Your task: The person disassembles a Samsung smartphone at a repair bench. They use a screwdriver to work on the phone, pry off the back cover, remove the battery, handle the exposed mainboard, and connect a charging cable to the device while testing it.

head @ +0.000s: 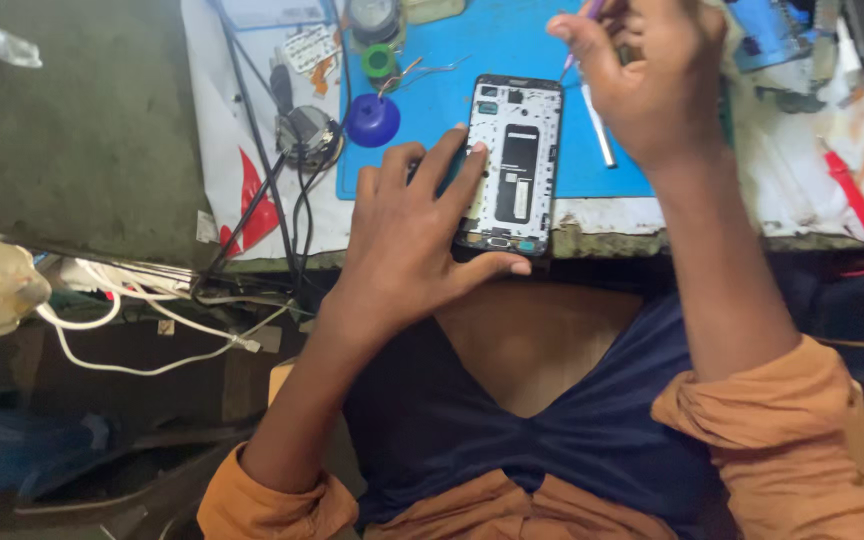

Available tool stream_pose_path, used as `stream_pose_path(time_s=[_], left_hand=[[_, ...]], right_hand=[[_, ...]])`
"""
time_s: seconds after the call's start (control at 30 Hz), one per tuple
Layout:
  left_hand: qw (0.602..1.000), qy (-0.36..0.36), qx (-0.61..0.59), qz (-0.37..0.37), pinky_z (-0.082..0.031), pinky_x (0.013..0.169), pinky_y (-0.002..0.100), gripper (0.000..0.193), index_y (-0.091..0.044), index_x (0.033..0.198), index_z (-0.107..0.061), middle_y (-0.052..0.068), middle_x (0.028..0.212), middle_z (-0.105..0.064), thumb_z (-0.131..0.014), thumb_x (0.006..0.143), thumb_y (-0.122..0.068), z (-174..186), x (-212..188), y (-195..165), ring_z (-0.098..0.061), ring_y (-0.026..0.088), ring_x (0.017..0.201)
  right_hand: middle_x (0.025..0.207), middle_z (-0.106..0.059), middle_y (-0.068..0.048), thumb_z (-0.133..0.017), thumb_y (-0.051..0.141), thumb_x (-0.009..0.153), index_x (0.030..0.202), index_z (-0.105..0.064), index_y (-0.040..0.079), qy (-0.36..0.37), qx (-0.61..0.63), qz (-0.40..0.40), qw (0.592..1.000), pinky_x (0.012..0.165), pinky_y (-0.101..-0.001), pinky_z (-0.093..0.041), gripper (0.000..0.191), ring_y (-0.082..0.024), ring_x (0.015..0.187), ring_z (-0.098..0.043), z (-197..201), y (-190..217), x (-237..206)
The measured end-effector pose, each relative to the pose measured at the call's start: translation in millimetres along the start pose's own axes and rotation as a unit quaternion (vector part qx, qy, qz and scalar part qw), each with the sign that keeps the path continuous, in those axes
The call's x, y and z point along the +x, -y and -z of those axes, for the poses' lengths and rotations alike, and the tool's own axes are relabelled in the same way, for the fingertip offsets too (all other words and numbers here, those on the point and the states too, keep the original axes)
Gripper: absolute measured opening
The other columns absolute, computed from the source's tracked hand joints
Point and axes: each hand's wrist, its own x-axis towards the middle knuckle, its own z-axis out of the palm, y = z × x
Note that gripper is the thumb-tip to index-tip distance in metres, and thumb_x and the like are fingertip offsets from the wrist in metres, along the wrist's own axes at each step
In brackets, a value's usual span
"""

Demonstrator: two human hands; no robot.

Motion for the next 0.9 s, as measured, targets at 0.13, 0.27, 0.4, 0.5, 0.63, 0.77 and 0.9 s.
stream_pose_path(time_s=[0.13, 0.27, 0.4, 0.5, 0.63, 0.77, 0.9], left_hand=[[0.999, -0.03, -0.003, -0.019, -0.041, 0.098, 0.051, 0.101, -0.002, 0.143, -0.058, 0.016, 0.15, -0.05, -0.073, 0.079, -0.077, -10, -5, 15, -0.05, 0.038, 0.122], [0.999, -0.032, -0.011, -0.023, -0.041, 0.095, 0.048, 0.101, 0.0, 0.142, -0.059, 0.016, 0.15, -0.051, -0.071, 0.08, -0.079, -12, -12, 24, -0.052, 0.036, 0.12], [0.999, -0.031, 0.011, -0.032, -0.041, 0.091, 0.046, 0.101, 0.001, 0.142, -0.059, 0.017, 0.149, -0.052, -0.068, 0.083, -0.081, -18, -10, 25, -0.052, 0.035, 0.118], [0.999, -0.027, 0.008, -0.03, -0.041, 0.09, 0.045, 0.101, 0.001, 0.142, -0.059, 0.017, 0.149, -0.052, -0.066, 0.084, -0.081, -21, -11, 24, -0.052, 0.035, 0.118], [0.999, -0.022, 0.008, -0.024, -0.041, 0.088, 0.044, 0.1, 0.001, 0.143, -0.058, 0.018, 0.149, -0.052, -0.066, 0.084, -0.079, -24, -10, 28, -0.053, 0.035, 0.118], [1.0, -0.019, 0.0, -0.018, -0.041, 0.088, 0.044, 0.099, -0.001, 0.144, -0.058, 0.018, 0.15, -0.052, -0.067, 0.082, -0.077, -23, -7, 28, -0.053, 0.034, 0.119], [1.0, -0.01, -0.016, -0.007, -0.042, 0.087, 0.046, 0.097, -0.001, 0.141, -0.058, 0.019, 0.149, -0.052, -0.069, 0.079, -0.075, -21, 0, 27, -0.054, 0.035, 0.117]], right_hand=[[0.097, -0.074, -0.015, -0.075, -0.009, 0.108, 0.109, -0.061, -0.01, 0.003, -0.029, 0.016, 0.999, 0.079, -0.0296, -0.058, 0.014, -0.021, 0.087, -0.076, -4, 0, -3], [0.101, -0.073, -0.015, -0.074, -0.007, 0.108, 0.112, -0.057, -0.011, 0.008, -0.052, 0.035, 0.998, 0.082, -0.0277, -0.059, 0.017, -0.021, 0.092, -0.076, -8, 4, -9], [0.103, -0.073, -0.014, -0.071, -0.008, 0.106, 0.111, -0.059, -0.008, 0.04, -0.082, 0.047, 0.995, 0.081, -0.0264, -0.059, 0.013, -0.02, 0.095, -0.076, -3, -2, -8], [0.105, -0.072, -0.016, -0.071, -0.009, 0.106, 0.115, -0.059, -0.009, 0.06, -0.075, 0.04, 0.995, 0.082, -0.0251, -0.06, 0.015, -0.02, 0.097, -0.076, -1, 1, -7], [0.109, -0.07, -0.019, -0.076, -0.013, 0.109, 0.137, -0.057, -0.01, 0.06, -0.047, 0.028, 0.997, 0.088, -0.0236, -0.063, 0.033, -0.021, 0.1, -0.075, -8, 8, -4], [0.104, -0.072, -0.019, -0.074, -0.017, 0.107, 0.146, -0.052, -0.01, 0.06, -0.005, -0.069, 0.996, 0.083, -0.027, -0.062, 0.046, -0.021, 0.095, -0.074, -10, 16, 5], [0.112, -0.072, -0.019, -0.072, -0.013, 0.101, 0.148, -0.046, -0.009, 0.056, 0.054, -0.119, 0.99, 0.096, -0.032, -0.063, 0.053, -0.021, 0.107, -0.074, -12, 23, 15]])
